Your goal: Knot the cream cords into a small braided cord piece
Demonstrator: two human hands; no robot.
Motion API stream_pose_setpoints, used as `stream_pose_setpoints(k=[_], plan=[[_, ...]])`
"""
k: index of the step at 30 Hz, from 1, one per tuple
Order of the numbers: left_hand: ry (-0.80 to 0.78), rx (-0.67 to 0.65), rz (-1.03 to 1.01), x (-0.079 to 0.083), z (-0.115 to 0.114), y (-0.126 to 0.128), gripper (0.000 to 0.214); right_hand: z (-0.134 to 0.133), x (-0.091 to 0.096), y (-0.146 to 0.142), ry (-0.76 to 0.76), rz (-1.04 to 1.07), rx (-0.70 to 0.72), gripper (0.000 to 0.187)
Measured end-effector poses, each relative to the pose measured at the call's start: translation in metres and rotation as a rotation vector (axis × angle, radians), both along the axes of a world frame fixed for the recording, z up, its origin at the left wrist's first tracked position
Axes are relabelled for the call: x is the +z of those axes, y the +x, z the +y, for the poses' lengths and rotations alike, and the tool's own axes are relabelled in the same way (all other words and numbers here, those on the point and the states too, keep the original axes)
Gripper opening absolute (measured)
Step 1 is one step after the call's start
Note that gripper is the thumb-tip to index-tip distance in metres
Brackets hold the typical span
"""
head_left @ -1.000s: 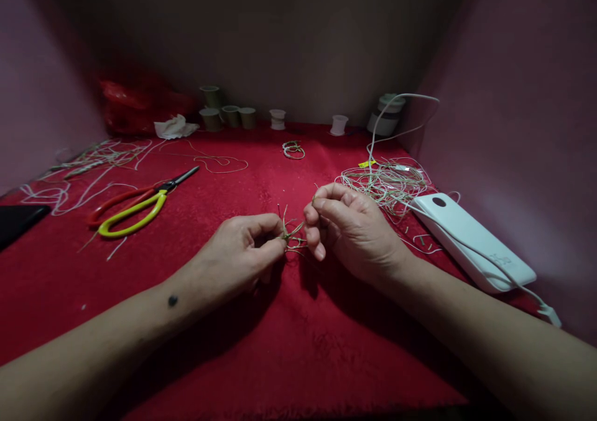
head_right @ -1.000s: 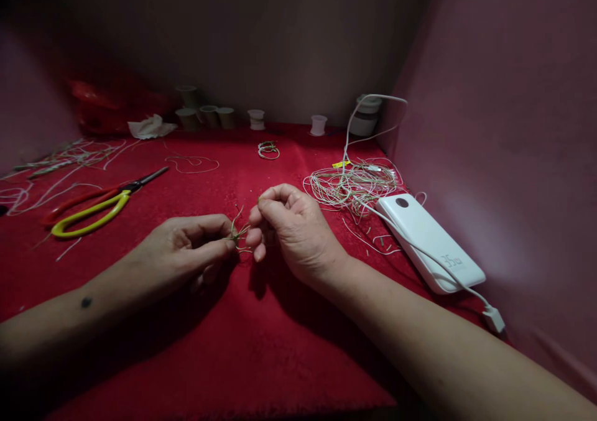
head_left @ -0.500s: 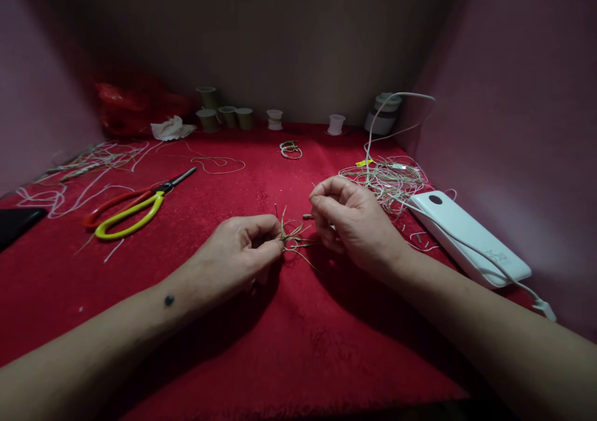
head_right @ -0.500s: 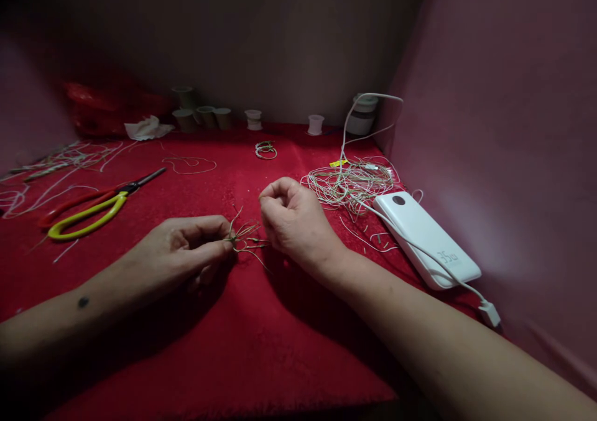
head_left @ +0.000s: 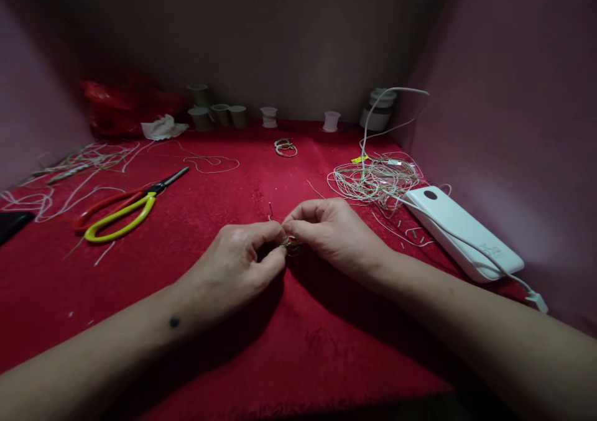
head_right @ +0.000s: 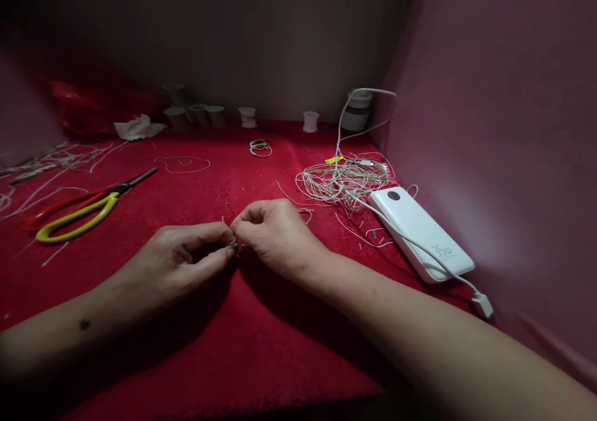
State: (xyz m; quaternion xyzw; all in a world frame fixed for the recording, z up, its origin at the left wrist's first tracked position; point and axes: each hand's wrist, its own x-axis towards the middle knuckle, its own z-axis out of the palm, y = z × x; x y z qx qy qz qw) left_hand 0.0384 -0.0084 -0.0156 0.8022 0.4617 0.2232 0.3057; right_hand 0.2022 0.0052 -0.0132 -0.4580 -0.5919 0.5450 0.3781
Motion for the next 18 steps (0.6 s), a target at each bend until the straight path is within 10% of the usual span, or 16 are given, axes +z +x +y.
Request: stream_pose_setpoints(k=[18], plan=[[0.016, 0.044, -0.021, -0.0052, 0.0022, 0.0005, 0.02, -0.0046, 0.0012, -0.0022, 0.04, -0.195, -0.047, 0.011]])
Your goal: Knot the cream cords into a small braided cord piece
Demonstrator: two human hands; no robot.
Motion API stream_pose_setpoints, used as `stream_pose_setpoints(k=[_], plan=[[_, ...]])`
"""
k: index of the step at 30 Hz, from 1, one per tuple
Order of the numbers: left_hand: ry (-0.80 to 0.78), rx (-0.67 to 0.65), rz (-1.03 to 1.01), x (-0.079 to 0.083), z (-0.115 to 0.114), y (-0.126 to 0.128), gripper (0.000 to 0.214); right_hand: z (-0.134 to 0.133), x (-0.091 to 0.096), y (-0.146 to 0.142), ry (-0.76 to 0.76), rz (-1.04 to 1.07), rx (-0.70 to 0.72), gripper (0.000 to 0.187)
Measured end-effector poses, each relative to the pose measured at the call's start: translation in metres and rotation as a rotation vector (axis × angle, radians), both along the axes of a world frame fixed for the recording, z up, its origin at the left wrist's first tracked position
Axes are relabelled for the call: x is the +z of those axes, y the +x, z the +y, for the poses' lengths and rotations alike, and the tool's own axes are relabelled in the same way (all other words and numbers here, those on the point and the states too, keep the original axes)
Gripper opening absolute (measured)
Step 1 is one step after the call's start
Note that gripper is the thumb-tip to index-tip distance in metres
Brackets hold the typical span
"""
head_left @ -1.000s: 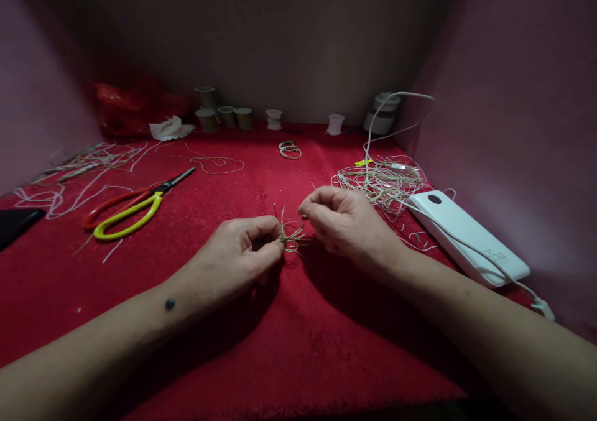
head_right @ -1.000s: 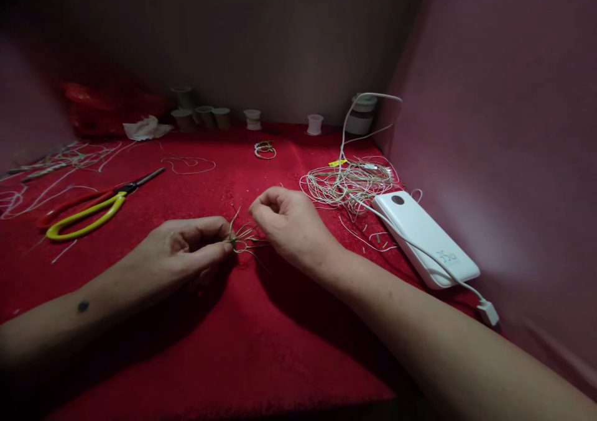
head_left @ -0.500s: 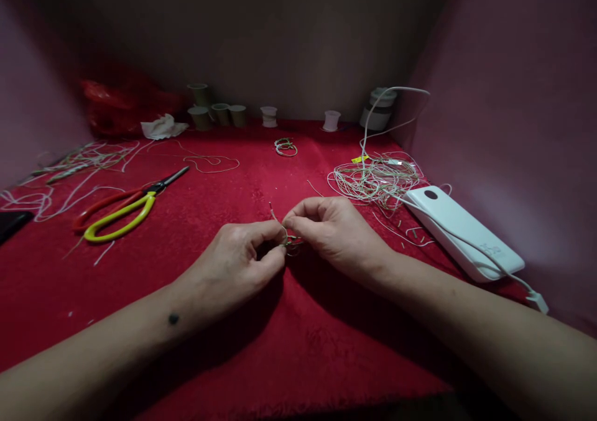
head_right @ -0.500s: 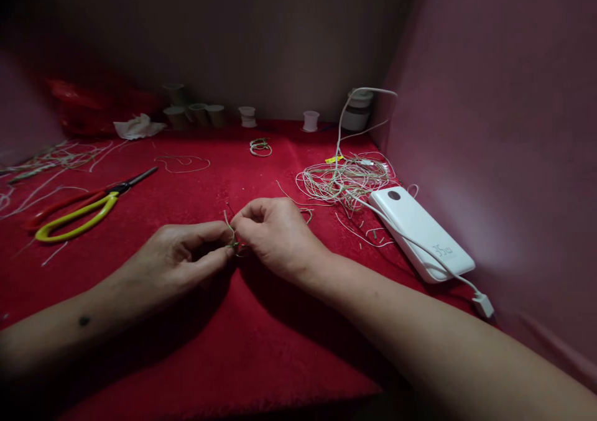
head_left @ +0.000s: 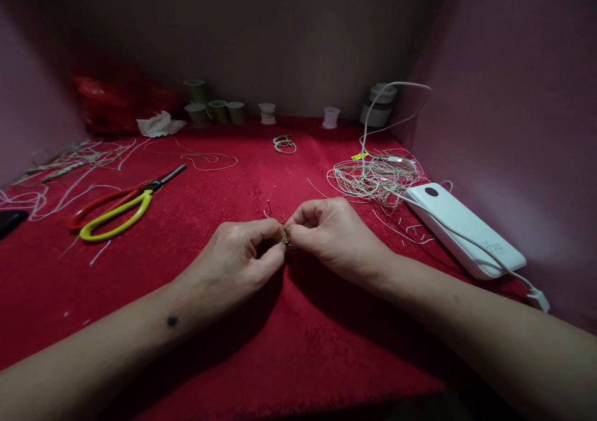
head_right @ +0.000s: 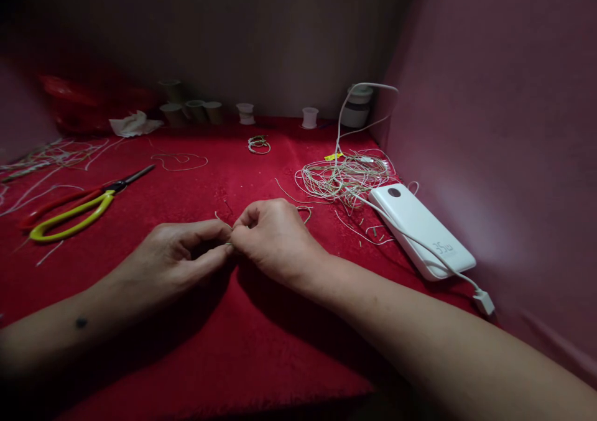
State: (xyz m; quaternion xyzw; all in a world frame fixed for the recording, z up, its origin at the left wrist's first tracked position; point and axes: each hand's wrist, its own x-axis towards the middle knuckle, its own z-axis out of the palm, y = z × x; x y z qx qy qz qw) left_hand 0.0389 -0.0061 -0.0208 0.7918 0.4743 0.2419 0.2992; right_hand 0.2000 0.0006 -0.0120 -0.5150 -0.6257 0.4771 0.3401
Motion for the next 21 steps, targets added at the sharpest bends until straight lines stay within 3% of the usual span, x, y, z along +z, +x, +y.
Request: stream_pose_setpoints(k=[5, 11, 18, 21], plan=[[-0.053, 0.0, -0.018, 0.0007, 0.0006, -0.001, 0.02, -0.0018, -0.0025, 0.0005, 0.073, 0.06, -0.017, 0.013], [-0.08, -0.034, -0.026, 0.0015, 0.0005, -0.0013, 0.017, -0.0042, -0.0003, 0.0043, 0.341, 0.017, -0.034, 0.011], [-0.079, -0.055, 0.015, 0.0033, 0.0003, -0.0004, 0.017, -0.0031, -0.0006, 0.0062, 0.474, -0.042, -0.055, 0.011], [-0.156, -0.04, -0.02, 0.0048, 0.0006, 0.0002, 0.015, -0.0013, -0.0006, 0.0073, 0.517, -0.094, -0.052, 0.011]])
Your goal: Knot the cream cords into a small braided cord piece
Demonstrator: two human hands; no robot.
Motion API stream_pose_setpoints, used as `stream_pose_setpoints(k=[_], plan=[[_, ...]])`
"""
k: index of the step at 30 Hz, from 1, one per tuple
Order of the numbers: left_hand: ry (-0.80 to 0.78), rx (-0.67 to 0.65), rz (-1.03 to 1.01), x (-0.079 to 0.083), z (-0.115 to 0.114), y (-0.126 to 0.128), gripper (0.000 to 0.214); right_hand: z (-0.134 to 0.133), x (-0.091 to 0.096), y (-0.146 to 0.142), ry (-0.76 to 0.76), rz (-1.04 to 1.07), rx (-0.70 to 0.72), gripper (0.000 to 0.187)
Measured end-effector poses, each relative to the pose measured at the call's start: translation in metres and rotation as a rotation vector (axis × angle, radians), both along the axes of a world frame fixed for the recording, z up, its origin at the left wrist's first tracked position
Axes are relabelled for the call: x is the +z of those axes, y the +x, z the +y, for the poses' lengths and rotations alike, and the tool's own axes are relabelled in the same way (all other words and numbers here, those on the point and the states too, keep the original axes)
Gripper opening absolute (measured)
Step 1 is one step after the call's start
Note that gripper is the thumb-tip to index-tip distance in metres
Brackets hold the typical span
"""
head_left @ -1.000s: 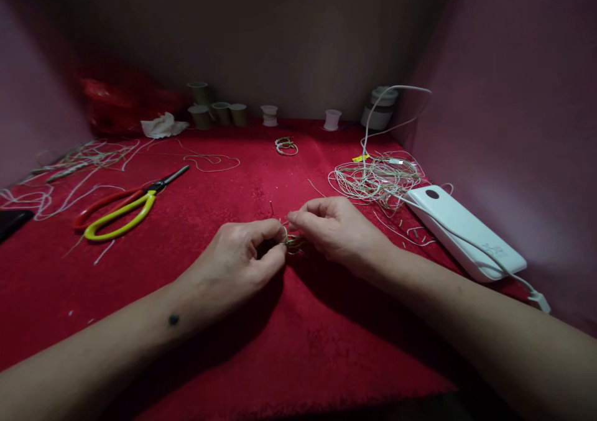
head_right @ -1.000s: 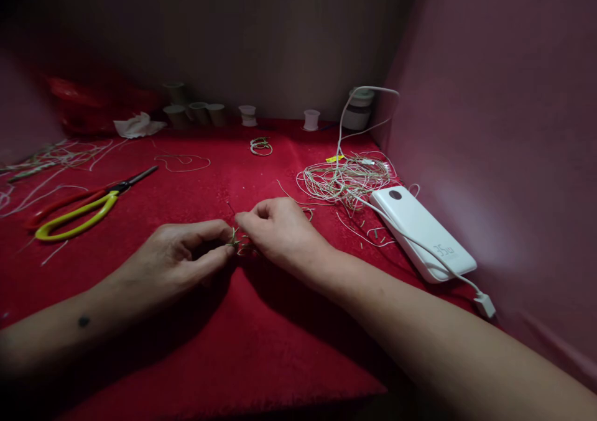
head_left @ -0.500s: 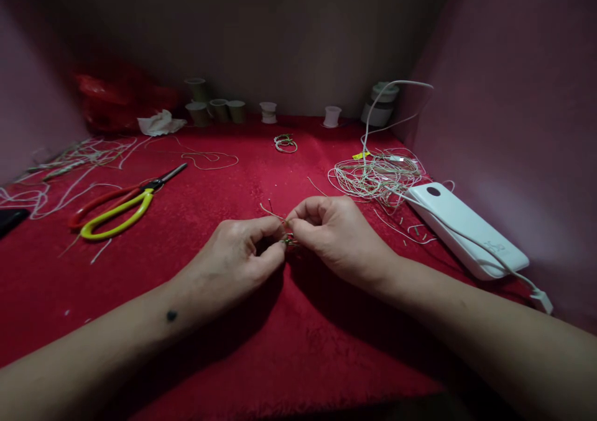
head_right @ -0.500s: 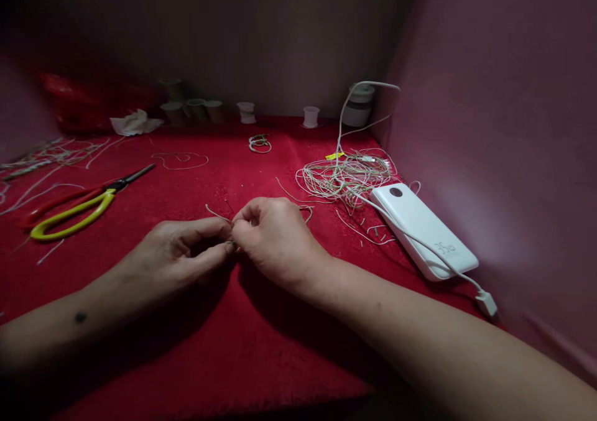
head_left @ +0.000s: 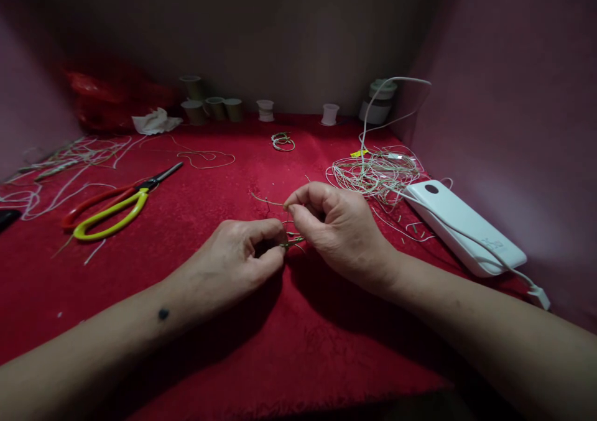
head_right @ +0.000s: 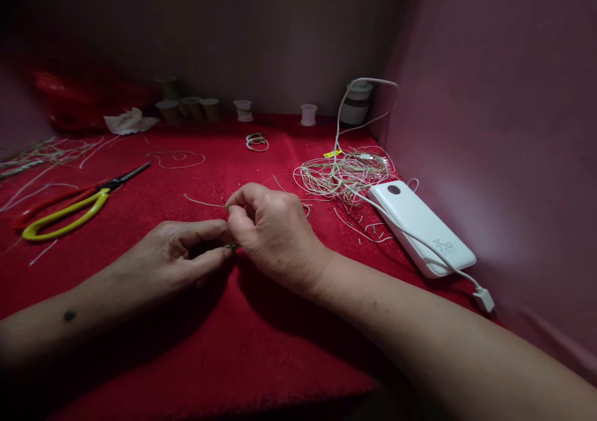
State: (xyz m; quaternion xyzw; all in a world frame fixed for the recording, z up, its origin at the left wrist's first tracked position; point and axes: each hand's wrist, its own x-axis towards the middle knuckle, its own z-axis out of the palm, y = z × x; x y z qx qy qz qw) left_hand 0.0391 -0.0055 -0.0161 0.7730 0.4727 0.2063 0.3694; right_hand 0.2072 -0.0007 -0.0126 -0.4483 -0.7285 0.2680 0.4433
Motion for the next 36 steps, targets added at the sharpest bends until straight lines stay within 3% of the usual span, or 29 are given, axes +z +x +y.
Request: stream_pose_setpoints(k=[5, 10, 15, 19, 25, 29, 32, 34, 36], plan=[[-0.259, 0.11, -0.105, 0.004, 0.003, 0.001, 0.01, 0.004, -0.001, 0.004, 0.091, -0.121, -0.016, 0.012], [-0.324, 0.13, -0.111, 0.007, 0.004, 0.001, 0.014, 0.01, -0.01, 0.007, 0.334, -0.333, 0.017, 0.017], [-0.375, 0.18, -0.084, 0.013, 0.0, 0.002, 0.013, 0.016, -0.012, 0.013, 0.482, -0.367, -0.066, 0.017], [-0.393, 0.209, -0.107, 0.015, -0.001, 0.003, 0.011, 0.017, -0.007, 0.016, 0.477, -0.301, -0.067, 0.013], [-0.394, 0.201, -0.265, 0.006, 0.007, -0.003, 0.013, 0.019, -0.003, 0.018, 0.279, -0.119, -0.119, 0.008], [-0.381, 0.225, -0.371, 0.003, 0.008, -0.005, 0.014, 0.016, 0.0, 0.019, 0.365, 0.003, -0.225, 0.011], [-0.372, 0.238, -0.392, 0.004, 0.007, -0.006, 0.015, 0.006, 0.0, 0.013, 0.462, -0.064, -0.117, 0.014], [-0.364, 0.236, -0.404, 0.005, 0.006, -0.005, 0.017, 0.0, -0.003, 0.007, 0.431, -0.127, 0.019, 0.015], [-0.362, 0.232, -0.408, 0.004, 0.007, -0.005, 0.019, -0.004, -0.008, 0.001, 0.366, -0.159, 0.07, 0.013]])
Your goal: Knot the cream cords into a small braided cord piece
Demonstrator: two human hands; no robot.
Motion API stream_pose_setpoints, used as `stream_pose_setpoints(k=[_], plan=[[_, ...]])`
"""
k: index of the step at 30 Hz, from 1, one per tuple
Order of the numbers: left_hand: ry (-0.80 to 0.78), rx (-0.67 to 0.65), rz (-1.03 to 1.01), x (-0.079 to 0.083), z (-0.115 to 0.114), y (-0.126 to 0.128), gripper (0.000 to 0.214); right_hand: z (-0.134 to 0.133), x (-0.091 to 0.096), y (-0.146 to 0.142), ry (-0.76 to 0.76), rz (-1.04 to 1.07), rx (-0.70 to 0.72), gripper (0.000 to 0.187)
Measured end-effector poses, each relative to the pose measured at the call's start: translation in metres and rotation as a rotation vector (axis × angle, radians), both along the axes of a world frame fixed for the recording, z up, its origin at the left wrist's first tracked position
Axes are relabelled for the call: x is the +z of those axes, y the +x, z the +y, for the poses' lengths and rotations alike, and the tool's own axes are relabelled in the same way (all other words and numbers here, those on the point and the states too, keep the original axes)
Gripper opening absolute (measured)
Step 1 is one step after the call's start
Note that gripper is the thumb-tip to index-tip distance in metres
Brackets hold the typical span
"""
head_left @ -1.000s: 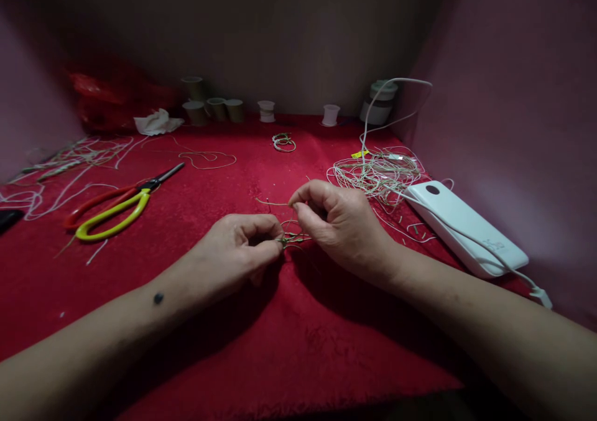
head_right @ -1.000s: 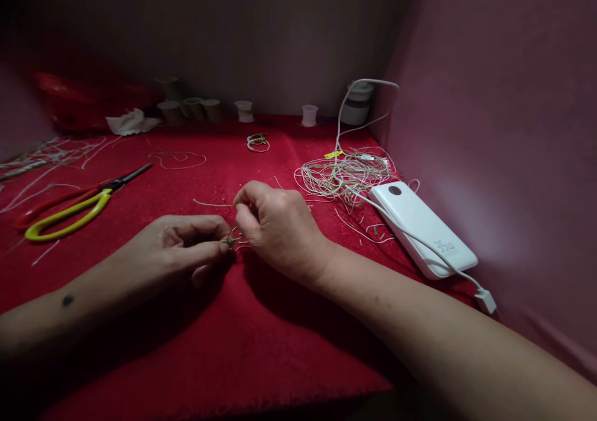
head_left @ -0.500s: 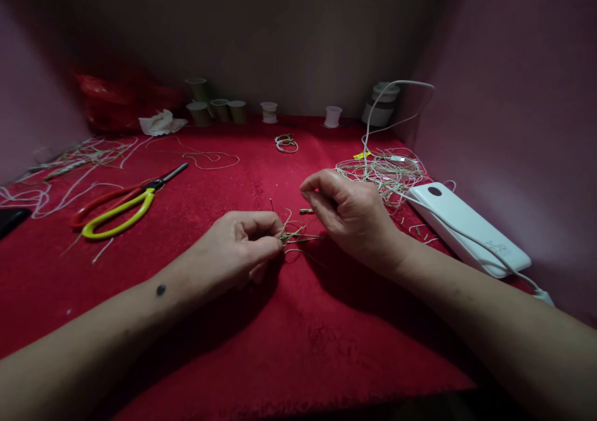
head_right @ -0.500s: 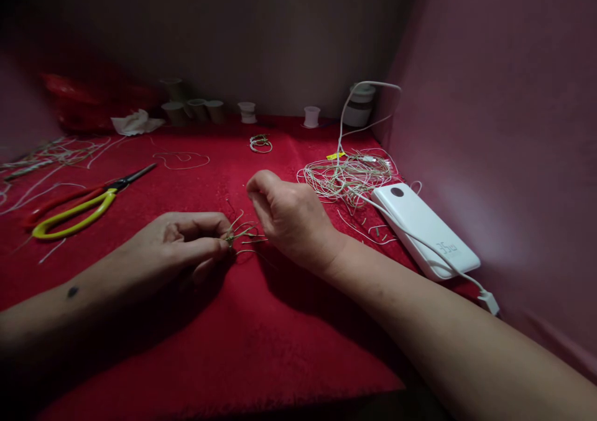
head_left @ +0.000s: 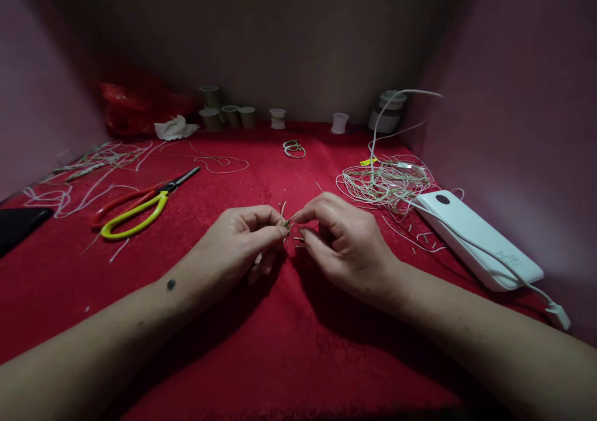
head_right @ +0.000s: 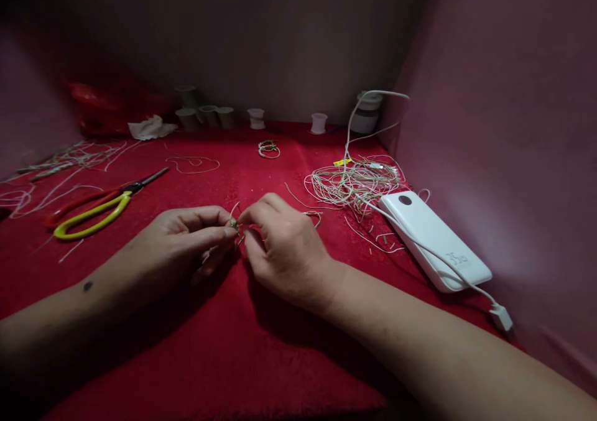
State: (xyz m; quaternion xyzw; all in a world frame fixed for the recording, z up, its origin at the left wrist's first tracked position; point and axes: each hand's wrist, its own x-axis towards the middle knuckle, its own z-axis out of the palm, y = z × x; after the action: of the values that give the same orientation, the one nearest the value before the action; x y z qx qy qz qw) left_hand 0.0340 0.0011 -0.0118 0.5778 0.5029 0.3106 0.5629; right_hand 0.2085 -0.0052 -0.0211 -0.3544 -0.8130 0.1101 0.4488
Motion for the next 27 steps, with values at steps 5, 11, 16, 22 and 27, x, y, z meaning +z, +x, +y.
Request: stream_pose_setpoints(k=[5, 11, 16, 22, 27], plan=[[0.005, -0.027, -0.001, -0.001, -0.0007, -0.0013, 0.022, 0.0004, -0.0073, -0.0042, -0.116, -0.032, -0.037, 0.017], [0.004, -0.037, 0.024, -0.0006, -0.0029, -0.0021, 0.021, 0.003, -0.0039, -0.0022, -0.213, -0.026, 0.023, 0.012], [0.0, -0.063, 0.048, 0.0002, -0.0015, -0.0019, 0.022, 0.0044, -0.0049, -0.0032, -0.372, 0.064, 0.039, 0.013], [-0.06, -0.051, -0.014, 0.0012, 0.0012, -0.0037, 0.028, 0.0055, -0.003, -0.0026, -0.495, 0.121, 0.036, 0.012], [-0.138, -0.034, -0.132, -0.0026, 0.0021, -0.0023, 0.034, 0.0055, -0.0046, -0.0012, -0.463, 0.125, 0.072, 0.012]])
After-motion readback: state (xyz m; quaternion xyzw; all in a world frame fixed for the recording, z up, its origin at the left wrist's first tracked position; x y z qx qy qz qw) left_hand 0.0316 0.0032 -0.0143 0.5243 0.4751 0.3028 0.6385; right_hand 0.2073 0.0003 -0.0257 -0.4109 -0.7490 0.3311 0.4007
